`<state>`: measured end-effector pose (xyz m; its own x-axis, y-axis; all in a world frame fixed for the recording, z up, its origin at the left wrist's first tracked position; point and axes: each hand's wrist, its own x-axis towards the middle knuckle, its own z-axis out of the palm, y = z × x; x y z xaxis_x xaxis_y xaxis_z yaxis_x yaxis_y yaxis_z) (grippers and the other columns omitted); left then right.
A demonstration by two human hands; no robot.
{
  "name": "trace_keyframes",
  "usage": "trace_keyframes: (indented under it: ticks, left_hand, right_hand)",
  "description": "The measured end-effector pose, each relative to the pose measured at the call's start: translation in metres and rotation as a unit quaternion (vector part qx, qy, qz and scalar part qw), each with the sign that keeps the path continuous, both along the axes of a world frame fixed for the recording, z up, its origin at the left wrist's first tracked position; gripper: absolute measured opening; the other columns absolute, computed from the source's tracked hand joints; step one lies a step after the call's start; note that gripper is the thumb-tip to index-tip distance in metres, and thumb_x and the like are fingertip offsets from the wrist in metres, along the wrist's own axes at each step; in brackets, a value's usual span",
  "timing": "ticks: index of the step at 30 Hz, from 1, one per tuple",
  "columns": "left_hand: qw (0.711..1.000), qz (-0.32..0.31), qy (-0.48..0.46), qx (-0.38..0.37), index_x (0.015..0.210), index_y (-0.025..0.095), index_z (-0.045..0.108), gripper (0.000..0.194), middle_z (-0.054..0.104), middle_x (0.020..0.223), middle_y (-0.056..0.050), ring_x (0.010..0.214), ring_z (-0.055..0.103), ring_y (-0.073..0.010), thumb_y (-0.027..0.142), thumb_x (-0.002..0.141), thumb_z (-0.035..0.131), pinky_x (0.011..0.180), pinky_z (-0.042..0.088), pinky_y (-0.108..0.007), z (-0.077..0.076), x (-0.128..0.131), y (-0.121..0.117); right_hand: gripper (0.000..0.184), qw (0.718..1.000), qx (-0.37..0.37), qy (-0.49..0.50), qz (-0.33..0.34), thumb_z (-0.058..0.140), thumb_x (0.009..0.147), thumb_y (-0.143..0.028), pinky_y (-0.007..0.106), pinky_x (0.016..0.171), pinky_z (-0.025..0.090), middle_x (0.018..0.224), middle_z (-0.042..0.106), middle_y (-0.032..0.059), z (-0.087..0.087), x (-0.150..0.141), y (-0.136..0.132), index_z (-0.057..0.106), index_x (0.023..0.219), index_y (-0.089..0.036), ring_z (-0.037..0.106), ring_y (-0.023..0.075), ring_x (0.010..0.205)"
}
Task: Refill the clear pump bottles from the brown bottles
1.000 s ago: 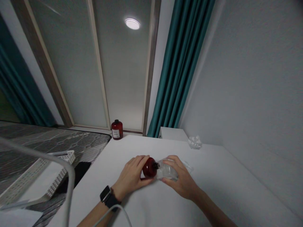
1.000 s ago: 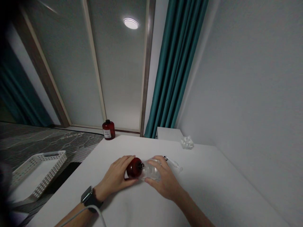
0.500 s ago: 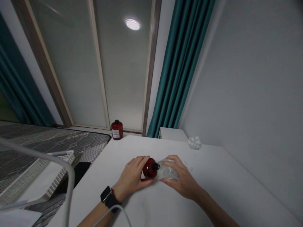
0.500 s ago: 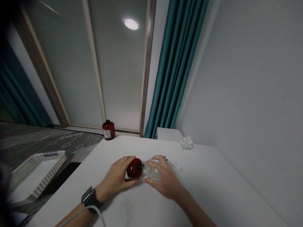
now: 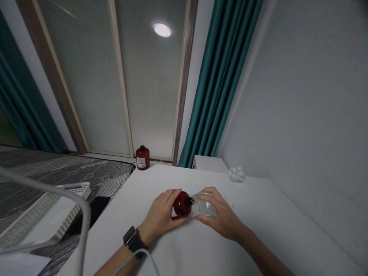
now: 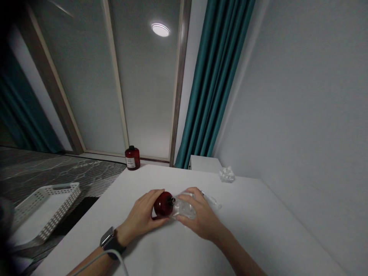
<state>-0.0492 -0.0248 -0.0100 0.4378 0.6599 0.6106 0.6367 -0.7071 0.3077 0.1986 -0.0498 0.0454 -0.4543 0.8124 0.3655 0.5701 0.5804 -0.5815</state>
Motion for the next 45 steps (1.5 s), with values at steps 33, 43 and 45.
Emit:
trace_keyframes:
  ticks: [33, 43, 45]
  left_hand:
    - [0.997, -0.006, -0.066, -0.029, 0.136, 0.02, 0.04, 0.077, 0.063, 0.125, -0.014, 0.111, 0.065, -0.0304, 0.04, 0.073, 0.079, 0.093, 0.056, -0.044, -0.002, 0.005, -0.001]
    - [0.997, -0.006, -0.073, -0.026, 0.136, 0.021, 0.038, 0.078, 0.063, 0.123, -0.014, 0.11, 0.065, -0.0302, 0.037, 0.072, 0.079, 0.092, 0.056, -0.044, -0.001, 0.006, -0.003]
    - [0.997, -0.006, -0.074, -0.03, 0.137, 0.021, 0.038, 0.077, 0.063, 0.123, -0.014, 0.11, 0.065, -0.0302, 0.036, 0.073, 0.079, 0.093, 0.056, -0.045, -0.001, 0.006, -0.003]
  right_hand:
    - [0.042, 0.997, -0.05, -0.041, 0.044, 0.072, 0.082, -0.027, 0.039, 0.104, 0.042, 0.12, 0.049, 0.0083, 0.032, -0.002, 0.004, 0.058, 0.122, -0.022, 0.053, 0.0229, 0.115]
    - [0.041, 0.996, -0.062, -0.054, 0.036, 0.071, 0.083, -0.027, 0.039, 0.104, 0.042, 0.12, 0.05, 0.008, 0.039, -0.004, 0.002, 0.059, 0.121, -0.022, 0.053, 0.0231, 0.116]
    - [0.041, 0.996, -0.062, -0.055, 0.035, 0.071, 0.082, -0.027, 0.04, 0.104, 0.042, 0.12, 0.05, 0.008, 0.04, -0.004, 0.002, 0.059, 0.122, -0.022, 0.053, 0.0232, 0.115]
